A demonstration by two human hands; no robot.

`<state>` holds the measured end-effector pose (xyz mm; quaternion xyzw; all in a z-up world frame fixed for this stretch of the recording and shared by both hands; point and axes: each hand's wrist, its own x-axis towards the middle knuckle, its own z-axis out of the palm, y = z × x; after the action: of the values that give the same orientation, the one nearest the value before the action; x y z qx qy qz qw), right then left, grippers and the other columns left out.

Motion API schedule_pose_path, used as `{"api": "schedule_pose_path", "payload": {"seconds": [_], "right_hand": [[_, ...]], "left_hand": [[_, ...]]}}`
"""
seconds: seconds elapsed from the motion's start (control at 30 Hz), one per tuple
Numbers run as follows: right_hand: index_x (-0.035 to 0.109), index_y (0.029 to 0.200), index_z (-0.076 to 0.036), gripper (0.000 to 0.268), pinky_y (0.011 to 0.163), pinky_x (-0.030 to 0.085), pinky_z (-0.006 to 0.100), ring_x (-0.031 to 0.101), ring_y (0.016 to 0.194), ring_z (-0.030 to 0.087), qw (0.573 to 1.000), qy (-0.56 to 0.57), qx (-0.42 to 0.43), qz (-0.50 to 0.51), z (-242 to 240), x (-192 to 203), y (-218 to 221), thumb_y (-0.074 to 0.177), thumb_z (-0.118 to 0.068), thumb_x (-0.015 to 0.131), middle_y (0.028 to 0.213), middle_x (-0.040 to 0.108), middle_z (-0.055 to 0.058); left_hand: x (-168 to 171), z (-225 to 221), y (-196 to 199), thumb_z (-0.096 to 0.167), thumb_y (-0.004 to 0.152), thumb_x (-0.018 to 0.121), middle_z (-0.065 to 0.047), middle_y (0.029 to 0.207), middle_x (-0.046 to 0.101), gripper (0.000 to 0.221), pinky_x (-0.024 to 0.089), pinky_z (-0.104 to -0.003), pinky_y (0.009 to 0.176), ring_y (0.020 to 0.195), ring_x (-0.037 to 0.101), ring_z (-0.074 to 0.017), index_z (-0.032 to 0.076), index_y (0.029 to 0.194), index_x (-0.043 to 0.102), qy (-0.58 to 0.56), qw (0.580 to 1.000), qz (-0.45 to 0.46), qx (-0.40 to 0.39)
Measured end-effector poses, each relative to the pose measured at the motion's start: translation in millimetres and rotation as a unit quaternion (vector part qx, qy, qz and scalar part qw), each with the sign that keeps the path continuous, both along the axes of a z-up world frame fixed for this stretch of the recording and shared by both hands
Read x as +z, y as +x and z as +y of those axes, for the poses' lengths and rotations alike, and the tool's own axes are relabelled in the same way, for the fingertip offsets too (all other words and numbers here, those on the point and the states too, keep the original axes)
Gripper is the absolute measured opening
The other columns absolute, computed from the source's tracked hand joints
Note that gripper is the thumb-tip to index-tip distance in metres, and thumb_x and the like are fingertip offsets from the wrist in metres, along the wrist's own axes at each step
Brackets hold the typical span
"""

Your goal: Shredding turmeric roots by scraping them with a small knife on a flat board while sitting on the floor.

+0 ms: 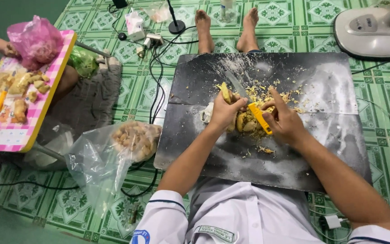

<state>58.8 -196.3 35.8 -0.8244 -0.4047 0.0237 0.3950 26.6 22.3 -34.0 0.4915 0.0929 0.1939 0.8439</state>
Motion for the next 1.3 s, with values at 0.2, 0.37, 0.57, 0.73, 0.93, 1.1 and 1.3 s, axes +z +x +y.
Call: {"api": "schedule_pose_path", "payload": {"seconds": [0.2, 0.37, 0.57, 0.73, 0.93, 1.1, 1.3], "right_hand": [[0.021, 0.167, -0.001, 0.079, 0.064, 0.055, 0.044, 0.066, 0.075, 0.033, 0.999, 0.039, -0.005, -0.011, -2.3, -0.1, 7.2, 0.109, -0.051, 0.041, 0.11, 0.067, 0.022], [0.014, 0.17, 0.001, 0.078, 0.078, 0.055, 0.047, 0.066, 0.087, 0.037, 0.995, 0.096, -0.016, 0.01, -10.6, 0.6, 18.2, 0.111, -0.041, 0.044, 0.112, 0.067, 0.026], [0.007, 0.174, -0.008, 0.077, 0.083, 0.056, 0.033, 0.066, 0.096, 0.026, 0.983, 0.181, -0.021, 0.002, -42.4, 31.8, 44.7, 0.114, -0.01, 0.055, 0.117, 0.069, 0.02], [0.039, 0.163, -0.003, 0.063, 0.096, 0.053, 0.043, 0.062, 0.112, 0.032, 0.99, 0.06, -0.036, 0.12, -36.0, 73.6, 31.5, 0.103, -0.013, 0.054, 0.129, 0.063, 0.022], [0.05, 0.158, -0.007, 0.072, 0.119, 0.023, 0.069, 0.035, 0.146, 0.053, 0.984, -0.055, 0.045, 0.16, -17.5, 28.6, 46.1, 0.11, -0.053, 0.021, 0.155, 0.044, 0.031], [0.043, 0.156, 0.008, 0.073, 0.123, 0.017, 0.068, 0.035, 0.145, 0.059, 0.987, 0.012, 0.037, 0.157, -23.8, 24.7, 40.7, 0.116, -0.044, 0.012, 0.151, 0.048, 0.038], [0.04, 0.162, -0.005, 0.081, 0.123, 0.008, 0.065, 0.022, 0.153, 0.047, 0.995, 0.012, 0.067, 0.078, -14.0, 1.5, 44.1, 0.109, -0.052, 0.002, 0.162, 0.037, 0.026]], "left_hand": [[9.0, -1.7, -0.7, 0.003, 0.083, 0.087, -0.007, 0.087, 0.059, 0.045, 0.061, -0.031, 0.057, 0.075, 0.071, -0.02, 0.01, 0.098, 0.045, -0.002, 1.0, -0.004, 0.006], [0.1, -2.3, 4.8, 0.003, 0.077, 0.089, -0.007, 0.083, 0.061, 0.048, 0.061, -0.031, 0.051, 0.061, 0.069, -0.0191, 0.012, 0.096, 0.045, 0.029, 1.0, 0.008, -0.001], [37.5, 2.2, -13.4, -0.004, 0.091, 0.072, -0.011, 0.094, 0.06, 0.029, 0.062, -0.03, 0.072, 0.079, 0.07, -0.021, 0.001, 0.106, 0.047, 0.082, 0.99, 0.073, -0.086], [26.8, 7.0, -8.8, -0.003, 0.09, 0.073, -0.009, 0.094, 0.059, 0.029, 0.059, -0.028, 0.066, 0.074, 0.066, -0.0169, 0.003, 0.105, 0.048, 0.073, 0.993, 0.067, -0.066], [2.7, 12.3, 4.3, 0.005, 0.081, 0.087, -0.012, 0.09, 0.065, 0.042, 0.063, -0.037, 0.057, 0.07, 0.072, -0.0232, 0.006, 0.101, 0.05, 0.077, 0.996, 0.039, -0.028], [9.1, 7.7, 0.5, 0.004, 0.082, 0.086, -0.012, 0.091, 0.066, 0.041, 0.063, -0.034, 0.061, 0.074, 0.071, -0.021, 0.005, 0.103, 0.051, 0.102, 0.993, 0.053, -0.032], [-2.8, 11.3, 1.6, 0.006, 0.084, 0.083, -0.02, 0.095, 0.069, 0.041, 0.067, -0.041, 0.062, 0.074, 0.074, -0.0235, 0.004, 0.11, 0.051, 0.186, 0.975, 0.067, -0.099]]}}
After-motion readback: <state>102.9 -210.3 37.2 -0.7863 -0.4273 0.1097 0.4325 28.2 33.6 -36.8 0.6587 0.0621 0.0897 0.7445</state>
